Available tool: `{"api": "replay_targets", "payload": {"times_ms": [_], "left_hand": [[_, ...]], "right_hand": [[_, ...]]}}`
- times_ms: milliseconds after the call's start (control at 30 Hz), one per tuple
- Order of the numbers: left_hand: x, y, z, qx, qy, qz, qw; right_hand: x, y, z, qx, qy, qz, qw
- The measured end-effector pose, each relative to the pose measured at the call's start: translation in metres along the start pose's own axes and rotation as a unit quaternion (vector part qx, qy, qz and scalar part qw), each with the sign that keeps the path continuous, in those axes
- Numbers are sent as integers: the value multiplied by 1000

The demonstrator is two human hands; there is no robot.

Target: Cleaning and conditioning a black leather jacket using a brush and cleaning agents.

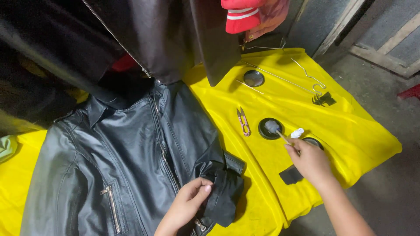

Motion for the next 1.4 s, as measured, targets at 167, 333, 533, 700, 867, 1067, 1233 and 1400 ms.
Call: {"api": "replay_targets", "payload": {"times_ms": [167, 333, 533, 700, 867, 1067, 1233, 1400], "left_hand": [[-5, 6, 6, -31, 33, -86, 995], [-3, 8, 17, -46, 16, -82, 995], [0, 8, 17, -86, -54, -64, 993], [-1, 11, 27, -13, 15, -62, 998], [0, 8, 22, -57, -4, -63, 996], [0, 10, 20, -73, -16, -52, 996], [-2, 11, 17, -9, 18, -43, 999], [1, 9, 5, 41, 89, -64, 993]], "right_hand": [[8, 14, 5, 6, -56, 35, 998], [-2, 42, 54, 198, -104, 150, 963], [-32, 51, 100, 227, 23, 42, 973], [-25, 47, 78, 123, 117, 17, 985], [-38, 51, 72, 202, 27, 84, 975], [-34, 76, 2, 267, -86, -8, 960], [-44, 106, -69, 423, -66, 95, 899], [-99, 129, -114, 534, -61, -9, 843]]}}
Point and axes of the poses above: each hand's wrist, its own y-axis away from the middle knuckle, its own x-axis out of the back of the hand, z = x × y, the point moved 3 cm from there along -y, towards the middle knuckle, and after that the axes turned 4 degrees about -x, right-handed, at the moved point
